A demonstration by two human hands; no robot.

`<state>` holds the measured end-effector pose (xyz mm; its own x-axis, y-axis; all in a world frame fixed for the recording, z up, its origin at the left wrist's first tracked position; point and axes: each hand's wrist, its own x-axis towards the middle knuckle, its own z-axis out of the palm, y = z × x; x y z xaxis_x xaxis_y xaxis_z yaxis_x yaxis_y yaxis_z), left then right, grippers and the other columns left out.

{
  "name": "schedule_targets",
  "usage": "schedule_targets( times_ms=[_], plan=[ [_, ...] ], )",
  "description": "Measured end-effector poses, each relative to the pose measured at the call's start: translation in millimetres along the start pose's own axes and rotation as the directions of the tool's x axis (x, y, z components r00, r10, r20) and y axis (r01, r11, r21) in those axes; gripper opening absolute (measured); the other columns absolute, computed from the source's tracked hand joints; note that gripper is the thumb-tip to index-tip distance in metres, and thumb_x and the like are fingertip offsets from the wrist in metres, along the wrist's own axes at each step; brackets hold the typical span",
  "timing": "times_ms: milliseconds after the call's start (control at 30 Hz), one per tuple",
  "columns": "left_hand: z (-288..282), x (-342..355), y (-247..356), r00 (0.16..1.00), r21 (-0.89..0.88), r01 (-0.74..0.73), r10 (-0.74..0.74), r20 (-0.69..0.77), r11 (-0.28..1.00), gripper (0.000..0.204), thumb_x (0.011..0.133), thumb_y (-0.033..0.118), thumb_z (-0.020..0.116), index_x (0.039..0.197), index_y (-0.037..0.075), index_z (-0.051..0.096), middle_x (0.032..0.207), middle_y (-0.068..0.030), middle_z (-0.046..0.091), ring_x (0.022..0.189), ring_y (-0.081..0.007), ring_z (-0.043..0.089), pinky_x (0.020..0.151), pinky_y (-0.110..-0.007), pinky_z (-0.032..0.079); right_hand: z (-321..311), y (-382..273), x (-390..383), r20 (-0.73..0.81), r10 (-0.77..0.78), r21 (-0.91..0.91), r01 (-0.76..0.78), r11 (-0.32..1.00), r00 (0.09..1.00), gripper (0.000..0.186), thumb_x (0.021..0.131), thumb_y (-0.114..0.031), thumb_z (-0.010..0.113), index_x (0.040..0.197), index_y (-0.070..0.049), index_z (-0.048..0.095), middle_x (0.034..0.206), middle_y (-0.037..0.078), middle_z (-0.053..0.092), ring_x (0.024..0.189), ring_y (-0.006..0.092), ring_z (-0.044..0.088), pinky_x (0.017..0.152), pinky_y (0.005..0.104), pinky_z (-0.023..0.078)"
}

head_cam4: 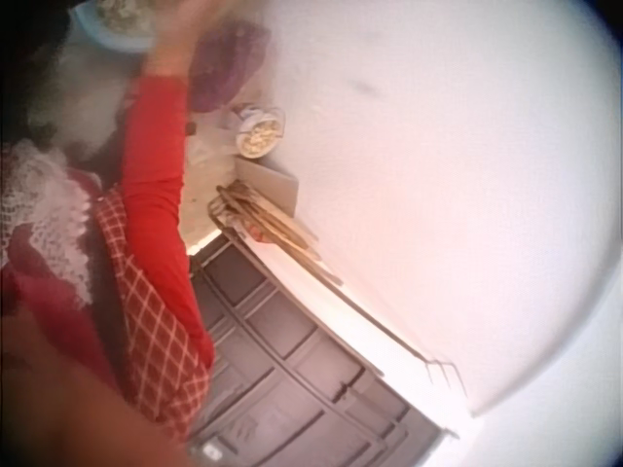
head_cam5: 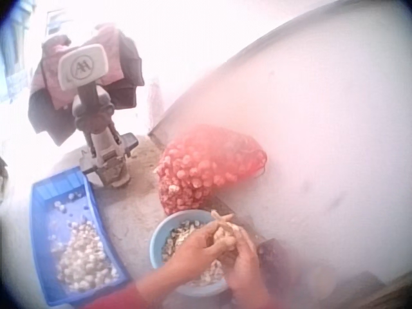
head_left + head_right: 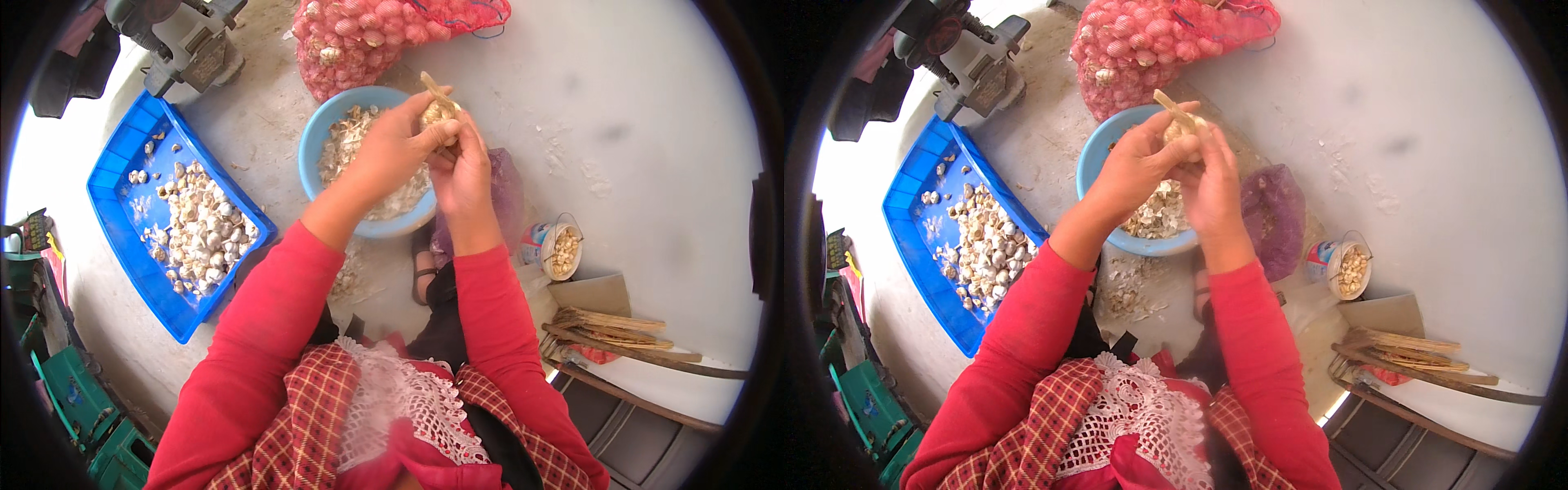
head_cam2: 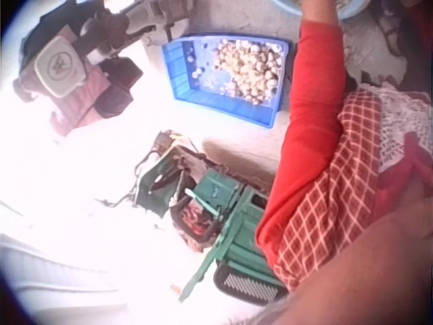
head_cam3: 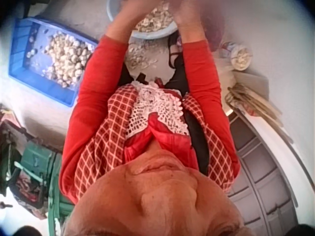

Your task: The person sits on the floor and peels garlic cloves by hand, separating the skins and placing the peeled cloves into a blue basin. The person repeatedly picks up garlic from a mesh bag and a blue tray, peels each clove, and discards the skins into the basin.

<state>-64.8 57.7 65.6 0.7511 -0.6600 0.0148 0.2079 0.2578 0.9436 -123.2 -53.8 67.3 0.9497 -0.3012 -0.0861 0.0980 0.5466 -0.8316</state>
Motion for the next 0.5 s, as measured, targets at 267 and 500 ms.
schedule_targets(
  times_ms=[267, 500],
  plan=[
    [8, 2, -16, 0.998, 0.012, -0.014, 0.014, -0.063, 1.0, 0.048, 0.097, 0.015, 0.063, 0.139, 0.001, 0.048, 0.117, -0.0072, 0.065, 0.105, -0.0125, 0.06, 0.093, -0.028, 0.048, -5, 17, 6, -0.208, 0.012, 0.007, -0.011, 1.0, 0.978, 0.035, 0.106, -0.028, 0.037, 0.123, -0.003, 0.057, 0.11, 0.005, 0.063, 0.094, 0.0115, 0.063, 0.08, 0.0281, 0.054],
    [13, -4, -15, 0.997, 0.234, -0.057, 0.068, -0.037, 0.971, 0.046, 0.096, 0.013, 0.064, 0.139, 0.004, 0.049, 0.115, -0.0086, 0.066, 0.107, -0.0135, 0.062, 0.091, -0.027, 0.049, -17, 15, 15, -0.23, 0.081, 0.266, -0.018, 0.964, 0.97, 0.034, 0.103, -0.028, 0.039, 0.117, -0.003, 0.057, 0.109, 0.008, 0.061, 0.096, 0.0186, 0.063, 0.081, 0.0348, 0.054]
  ],
)
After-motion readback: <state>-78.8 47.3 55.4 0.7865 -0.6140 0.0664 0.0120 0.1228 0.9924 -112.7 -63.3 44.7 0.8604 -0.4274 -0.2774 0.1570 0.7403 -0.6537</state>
